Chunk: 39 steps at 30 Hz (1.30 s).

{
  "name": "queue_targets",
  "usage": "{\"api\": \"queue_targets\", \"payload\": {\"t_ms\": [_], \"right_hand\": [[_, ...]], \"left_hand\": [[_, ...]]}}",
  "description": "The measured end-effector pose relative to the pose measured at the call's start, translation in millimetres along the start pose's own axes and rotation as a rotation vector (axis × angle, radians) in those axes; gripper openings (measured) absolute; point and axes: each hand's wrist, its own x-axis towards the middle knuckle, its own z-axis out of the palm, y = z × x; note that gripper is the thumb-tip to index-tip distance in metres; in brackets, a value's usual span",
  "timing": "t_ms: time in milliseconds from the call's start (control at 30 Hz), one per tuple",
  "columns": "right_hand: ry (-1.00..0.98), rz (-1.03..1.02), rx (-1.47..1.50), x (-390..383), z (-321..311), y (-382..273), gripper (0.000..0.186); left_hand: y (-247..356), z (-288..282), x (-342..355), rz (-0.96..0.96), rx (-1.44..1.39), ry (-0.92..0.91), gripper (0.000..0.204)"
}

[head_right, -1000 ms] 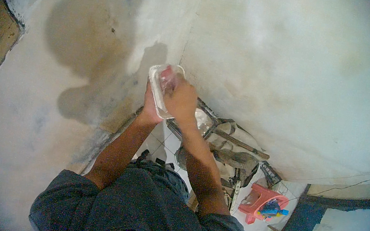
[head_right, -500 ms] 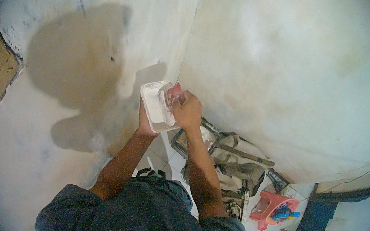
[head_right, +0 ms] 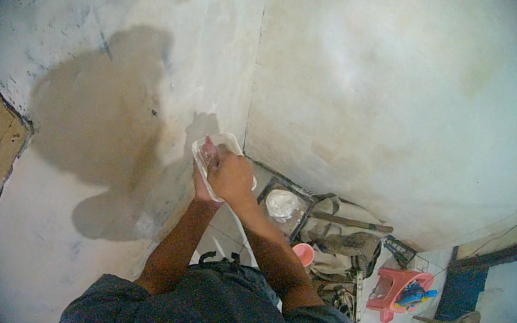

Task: The person is applying plaster to a wall using a putty knife and a plastic container. They spread the white plaster onto the wall surface, smooth it out, and then refill the knife with more plaster from the container.

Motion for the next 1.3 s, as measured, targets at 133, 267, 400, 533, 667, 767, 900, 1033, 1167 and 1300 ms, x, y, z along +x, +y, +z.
{"api": "queue_targets", "payload": {"t_ms": [133, 267, 400, 533, 667, 767, 900, 1033, 1167, 1300], "right_hand": [[0.067, -0.043, 0.012, 9, 10, 18, 0.017], [0.072, -0.002, 0.073, 24, -19, 23, 0.017], [0.068, 0.003, -0.097, 28, -3, 18, 0.017], [0.036, -0.04, -0.224, 26, 7, 7, 0.014], [0.004, -0.071, -0.298, 22, 12, 0, 0.012], [-0.047, -0.137, -0.343, 18, 22, 4, 0.02], [-0.075, -0.182, -0.333, 8, 30, 0, 0.016], [-0.032, -0.244, -0.316, -7, 39, -6, 0.009], [-0.077, -0.239, -0.35, -16, 38, -12, 0.009], [-0.086, -0.267, -0.293, -20, 40, -16, 0.01]], "left_hand": [[9, 3, 4, 0.01, 0.096, 0.092, 0.06], [15, 37, -1, 0.016, 0.142, 0.08, 0.054], [34, 22, -12, -0.064, -0.011, 0.119, 0.074], [36, 22, -19, -0.035, -0.043, 0.067, 0.059], [34, 17, -13, -0.029, -0.048, 0.145, 0.061], [28, 10, -12, -0.011, -0.021, 0.187, 0.064], [29, 2, -10, 0.023, 0.036, 0.231, 0.066], [32, -8, -17, 0.025, 0.024, 0.233, 0.07], [34, -6, -18, -0.009, -0.006, 0.288, 0.074], [37, -18, -20, -0.035, -0.011, 0.291, 0.074]]}}
